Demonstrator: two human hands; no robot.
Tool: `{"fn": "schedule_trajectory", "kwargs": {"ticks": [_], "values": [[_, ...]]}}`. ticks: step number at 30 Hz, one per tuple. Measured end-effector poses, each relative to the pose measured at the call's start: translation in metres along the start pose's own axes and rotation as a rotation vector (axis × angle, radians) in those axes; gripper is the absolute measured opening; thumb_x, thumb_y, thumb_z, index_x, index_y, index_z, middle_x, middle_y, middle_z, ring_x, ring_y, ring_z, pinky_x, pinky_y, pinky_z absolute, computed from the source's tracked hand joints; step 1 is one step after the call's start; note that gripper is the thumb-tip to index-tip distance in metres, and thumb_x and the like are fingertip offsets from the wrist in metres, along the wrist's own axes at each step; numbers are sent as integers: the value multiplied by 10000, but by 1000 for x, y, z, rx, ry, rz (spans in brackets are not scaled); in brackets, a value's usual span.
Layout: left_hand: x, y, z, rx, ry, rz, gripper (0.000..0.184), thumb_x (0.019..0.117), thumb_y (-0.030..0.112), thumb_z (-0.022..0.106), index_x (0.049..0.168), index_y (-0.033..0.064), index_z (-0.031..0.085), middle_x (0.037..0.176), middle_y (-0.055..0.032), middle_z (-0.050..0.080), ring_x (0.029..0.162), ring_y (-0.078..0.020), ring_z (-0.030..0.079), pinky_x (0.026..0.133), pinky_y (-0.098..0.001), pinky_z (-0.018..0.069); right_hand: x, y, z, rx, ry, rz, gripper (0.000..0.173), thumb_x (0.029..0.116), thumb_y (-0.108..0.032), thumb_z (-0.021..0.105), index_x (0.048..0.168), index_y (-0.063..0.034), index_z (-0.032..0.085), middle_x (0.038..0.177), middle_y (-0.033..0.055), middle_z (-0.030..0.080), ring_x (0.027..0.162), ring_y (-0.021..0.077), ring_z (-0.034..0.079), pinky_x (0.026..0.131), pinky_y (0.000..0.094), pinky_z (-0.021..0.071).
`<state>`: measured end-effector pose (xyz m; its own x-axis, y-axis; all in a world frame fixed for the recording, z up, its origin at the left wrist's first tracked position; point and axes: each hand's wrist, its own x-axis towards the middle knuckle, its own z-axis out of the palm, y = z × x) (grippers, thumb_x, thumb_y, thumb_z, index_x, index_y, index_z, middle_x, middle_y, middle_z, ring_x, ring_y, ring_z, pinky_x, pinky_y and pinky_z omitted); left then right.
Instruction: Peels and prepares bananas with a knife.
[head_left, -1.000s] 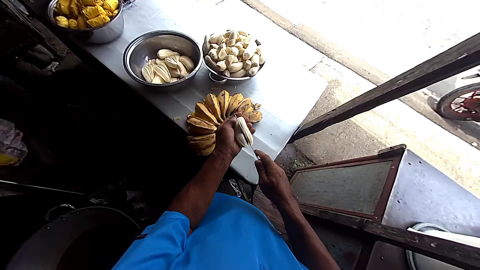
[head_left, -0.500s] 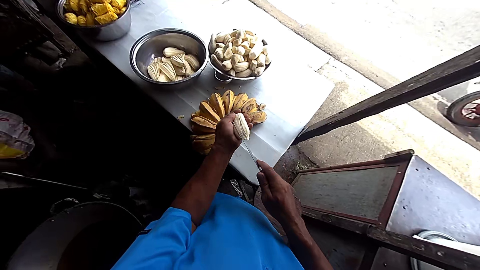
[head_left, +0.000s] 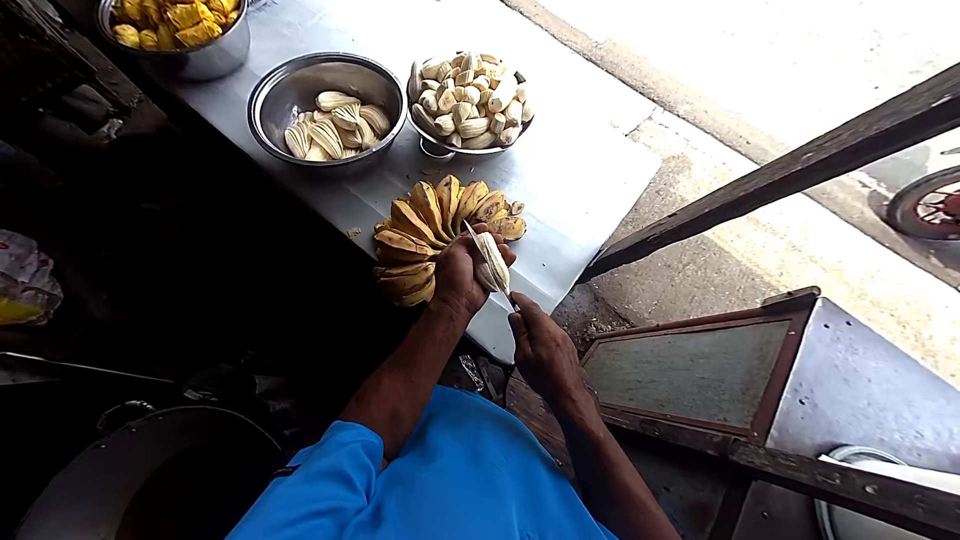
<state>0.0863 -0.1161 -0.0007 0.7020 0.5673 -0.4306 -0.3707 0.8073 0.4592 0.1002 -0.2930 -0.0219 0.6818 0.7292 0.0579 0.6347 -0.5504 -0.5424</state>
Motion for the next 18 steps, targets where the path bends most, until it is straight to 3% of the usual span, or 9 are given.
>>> {"fn": "schedule_trajectory", "kwargs": {"ticks": [5, 8, 13, 18], "values": [[-3, -7, 5, 38, 23, 4, 317, 1089, 181, 279, 1229, 49, 531, 971, -134, 654, 835, -261, 690, 813, -457, 597, 24, -2, 1, 12, 25, 17, 413, 1107, -358, 394, 1457, -199, 545, 954, 130, 696, 839, 326, 701, 712, 557, 567], [4, 1, 1, 5, 25, -26, 311, 1093, 218, 289, 1209, 58, 529, 946, -121, 653, 827, -253, 687, 802, -458, 596, -1, 2, -6, 67, -28, 6, 444, 1105, -387, 367, 1468, -211, 552, 982, 89, 713, 857, 245, 698, 759, 497, 569], [11, 18, 0, -20, 89, -7, 336, 1098, 214, 289, 1252, 37, 529, 929, -130, 665, 796, -239, 698, 766, -417, 606, -45, -5, -18, 157, -35, -61, 448, 1096, -348, 384, 1441, -149, 590, 1093, 42, 733, 889, 140, 699, 792, 389, 591], [6, 1, -1, -13, 3, -36, 331, 1098, 224, 272, 1219, 59, 531, 909, -112, 658, 809, -229, 693, 769, -403, 599, -16, -5, -9, 94, -28, -20, 447, 1099, -377, 372, 1437, -178, 588, 990, 79, 717, 819, 207, 691, 731, 448, 571]]}}
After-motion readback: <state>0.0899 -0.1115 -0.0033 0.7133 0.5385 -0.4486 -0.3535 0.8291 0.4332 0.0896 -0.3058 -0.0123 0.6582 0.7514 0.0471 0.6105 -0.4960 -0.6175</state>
